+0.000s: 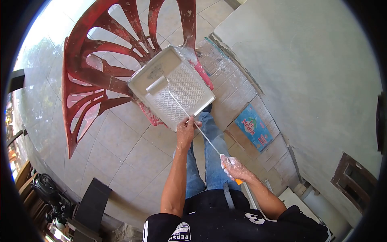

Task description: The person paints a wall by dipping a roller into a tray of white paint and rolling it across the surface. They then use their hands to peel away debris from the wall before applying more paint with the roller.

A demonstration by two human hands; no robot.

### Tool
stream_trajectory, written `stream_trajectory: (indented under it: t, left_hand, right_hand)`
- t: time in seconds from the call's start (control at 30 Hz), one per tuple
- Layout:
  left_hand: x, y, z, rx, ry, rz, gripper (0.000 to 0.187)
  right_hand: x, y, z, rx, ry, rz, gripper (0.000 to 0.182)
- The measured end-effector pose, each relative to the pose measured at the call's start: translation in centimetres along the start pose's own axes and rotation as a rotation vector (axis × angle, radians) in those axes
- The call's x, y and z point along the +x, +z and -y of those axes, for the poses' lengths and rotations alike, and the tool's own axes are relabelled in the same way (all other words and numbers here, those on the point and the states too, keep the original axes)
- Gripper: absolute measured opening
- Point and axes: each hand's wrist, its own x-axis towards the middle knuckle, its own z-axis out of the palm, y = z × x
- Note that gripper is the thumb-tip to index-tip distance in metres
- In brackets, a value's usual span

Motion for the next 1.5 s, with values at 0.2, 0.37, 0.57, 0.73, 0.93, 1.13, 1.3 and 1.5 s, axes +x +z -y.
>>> stream_trajectory:
  t: [0.2,0.37,0.57,0.73,0.93,1.13,1.3,1.5]
  left_hand:
    - [-2.4,1.7,2.8,-0.077,-0.016,0.061,0.037]
    - [-4.9,3.9,4.9,-0.09,-0.05,0.089,0.037]
    - [-5.4,4.2,5.5,-0.085,-0.035,0.084,0.038]
    - [-0.9,0.9,1.9,-0.103,-0.009,0.004,0.031]
    - [-2.0,1.3,-0.5,0.06,0.053,-0.033,0.032]
    - [-4.8,8.4,-1.0,0.06,0.132,0.165,0.034]
    - [-3.4,17.0,-1.2,0.105,0.155,0.353,0.031]
    - [3.4,27.9,-4.2,0.278,0.246,0.399,0.029]
  right_hand:
    - [-2.3,-1.6,-2.7,-0.017,0.059,0.008,0.053]
    - [-4.6,-3.0,-5.1,-0.03,0.137,-0.024,0.052]
    - [-4.8,-3.5,-5.3,-0.08,0.14,-0.01,0.051]
    - [0.2,-0.4,-2.8,-0.01,-0.009,-0.017,0.051]
    - [-1.3,0.2,-1.4,0.165,-0.004,0.05,0.052]
    - [-4.2,-4.4,-7.5,0.188,-0.119,-0.045,0.044]
    - [-4.1,-7.7,-13.1,-0.163,-0.343,-0.507,0.026]
    - [1.8,-14.6,-11.8,-0.03,-0.353,-0.711,0.022]
